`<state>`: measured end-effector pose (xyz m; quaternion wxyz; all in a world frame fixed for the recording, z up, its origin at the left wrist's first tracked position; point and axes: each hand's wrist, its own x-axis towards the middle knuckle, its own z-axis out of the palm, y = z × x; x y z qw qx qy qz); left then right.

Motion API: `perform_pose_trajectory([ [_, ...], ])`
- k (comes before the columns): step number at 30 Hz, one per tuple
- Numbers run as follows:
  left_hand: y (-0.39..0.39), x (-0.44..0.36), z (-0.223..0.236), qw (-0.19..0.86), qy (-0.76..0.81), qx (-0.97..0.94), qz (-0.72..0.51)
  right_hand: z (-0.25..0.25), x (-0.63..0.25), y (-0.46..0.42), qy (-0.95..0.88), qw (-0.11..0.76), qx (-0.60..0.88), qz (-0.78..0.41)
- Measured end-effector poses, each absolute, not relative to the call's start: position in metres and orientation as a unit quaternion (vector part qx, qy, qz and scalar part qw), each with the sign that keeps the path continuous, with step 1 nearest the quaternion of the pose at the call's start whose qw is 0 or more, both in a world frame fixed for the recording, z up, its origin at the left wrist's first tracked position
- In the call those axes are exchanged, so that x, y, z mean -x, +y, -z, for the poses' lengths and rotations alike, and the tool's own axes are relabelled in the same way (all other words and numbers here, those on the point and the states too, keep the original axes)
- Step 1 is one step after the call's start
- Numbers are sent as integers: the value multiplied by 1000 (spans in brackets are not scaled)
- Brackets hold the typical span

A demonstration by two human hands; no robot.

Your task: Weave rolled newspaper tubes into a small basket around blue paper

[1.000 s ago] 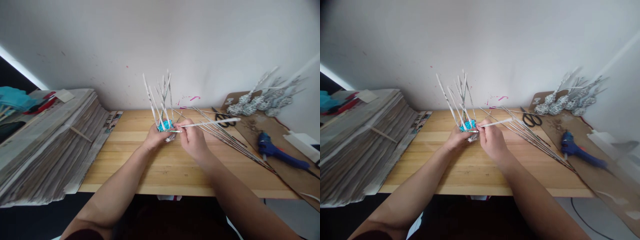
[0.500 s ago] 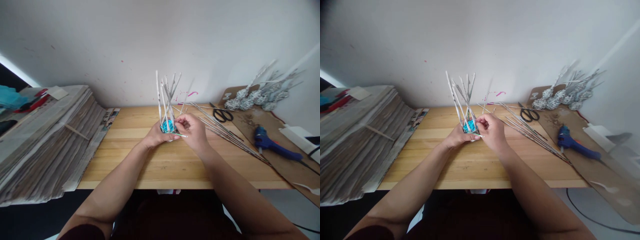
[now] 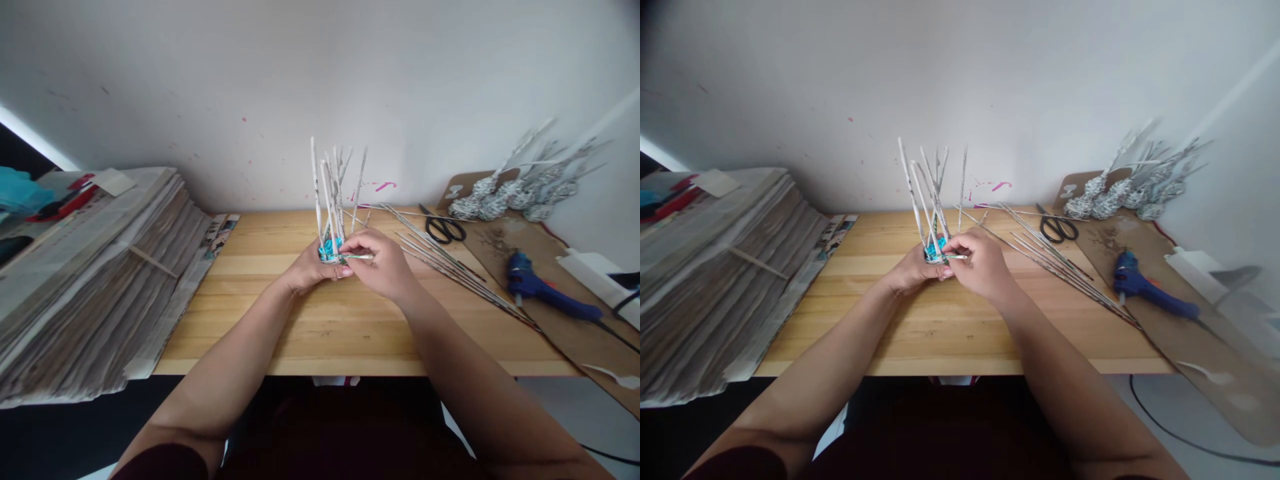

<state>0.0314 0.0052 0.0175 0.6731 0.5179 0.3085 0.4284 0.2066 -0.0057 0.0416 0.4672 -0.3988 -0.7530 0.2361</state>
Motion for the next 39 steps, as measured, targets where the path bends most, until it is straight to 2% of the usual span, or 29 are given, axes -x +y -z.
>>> perform_pose_trajectory([
  [4,6,-29,-17,667,323,-512,-434,-44,-208,-7,-783,464,376,-176],
  [12,6,-30,-20,663,326,-508,-442,-40,-206,-9,-768,469,406,-162],
  [19,8,-27,-19,672,309,-490,-461,-41,-207,-7,-793,470,381,-69],
  [33,6,-30,-21,681,333,-457,-466,-42,-206,-11,-816,443,364,-81],
  [39,9,-23,-22,701,311,-452,-454,-47,-206,-15,-810,470,347,-54],
])
